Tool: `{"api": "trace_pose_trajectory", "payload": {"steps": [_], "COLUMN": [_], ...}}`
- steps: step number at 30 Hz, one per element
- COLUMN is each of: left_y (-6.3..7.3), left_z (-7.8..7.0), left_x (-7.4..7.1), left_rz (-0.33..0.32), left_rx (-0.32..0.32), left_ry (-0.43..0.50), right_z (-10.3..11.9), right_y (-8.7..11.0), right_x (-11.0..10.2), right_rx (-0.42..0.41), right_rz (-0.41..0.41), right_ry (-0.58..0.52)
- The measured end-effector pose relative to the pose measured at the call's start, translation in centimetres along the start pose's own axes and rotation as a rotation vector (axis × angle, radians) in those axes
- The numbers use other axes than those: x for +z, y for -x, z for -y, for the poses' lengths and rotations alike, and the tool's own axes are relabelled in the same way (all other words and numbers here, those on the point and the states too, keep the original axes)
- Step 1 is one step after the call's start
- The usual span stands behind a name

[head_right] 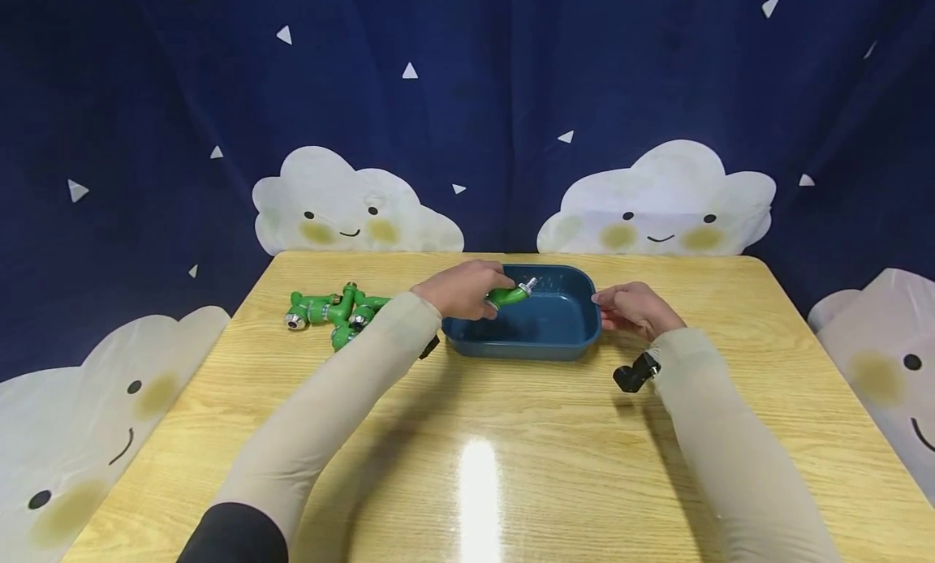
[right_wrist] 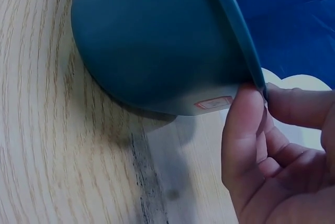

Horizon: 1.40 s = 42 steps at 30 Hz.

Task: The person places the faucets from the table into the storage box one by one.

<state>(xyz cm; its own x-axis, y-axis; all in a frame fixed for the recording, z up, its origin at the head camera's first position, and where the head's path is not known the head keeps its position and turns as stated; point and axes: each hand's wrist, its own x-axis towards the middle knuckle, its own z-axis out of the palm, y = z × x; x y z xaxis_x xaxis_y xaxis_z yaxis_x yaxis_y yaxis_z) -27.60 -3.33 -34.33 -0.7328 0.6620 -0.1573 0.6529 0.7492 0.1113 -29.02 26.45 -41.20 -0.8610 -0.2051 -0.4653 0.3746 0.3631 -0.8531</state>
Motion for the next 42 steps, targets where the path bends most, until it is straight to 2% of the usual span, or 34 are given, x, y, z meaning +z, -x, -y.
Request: {"api": "trace_pose_trajectory", "payload": {"steps": [7,15,22,28,34,37,42], "left_y": [-0.3,-2.1,-2.7,-3.7,-5.2,-5.6,-5.8], "left_z": [0.0,-0.5,-0.7,-1.6,-2.8,-3.2,-3.8], "left_x": [0.4,0.9,0.5,-0.2,-0.2,-0.2,0.0], "left_rz": [0.040,0.076,0.066,0.067,0.079,0.087,0.119], "left_rx": [-0.032,0.003,-0.005,0.024,0.065,0.062,0.036], "left_ry": [-0.023,-0.096,-0.118,-0.099,-0.204,-0.242,-0.230], "right_z": [0.1,0.0,0.2,0.4,0.4,0.4,0.2], "right_y": [0.0,0.1,-0.1,0.2,0.4,0.3,0.2], "right_x": [0.4,0.1,0.4,0.2,0.1,0.2,0.4], "right_rx": [0.000,0.010,0.000,0.004,-0.019,-0.029,-0.023], "right_rz": [0.018,-0.004,-0.012,-0.019,-0.034,-0.042,-0.044], "right_ry": [0.003,-0.021,0.010,0.001,-0.004,-0.003,-0.013]}}
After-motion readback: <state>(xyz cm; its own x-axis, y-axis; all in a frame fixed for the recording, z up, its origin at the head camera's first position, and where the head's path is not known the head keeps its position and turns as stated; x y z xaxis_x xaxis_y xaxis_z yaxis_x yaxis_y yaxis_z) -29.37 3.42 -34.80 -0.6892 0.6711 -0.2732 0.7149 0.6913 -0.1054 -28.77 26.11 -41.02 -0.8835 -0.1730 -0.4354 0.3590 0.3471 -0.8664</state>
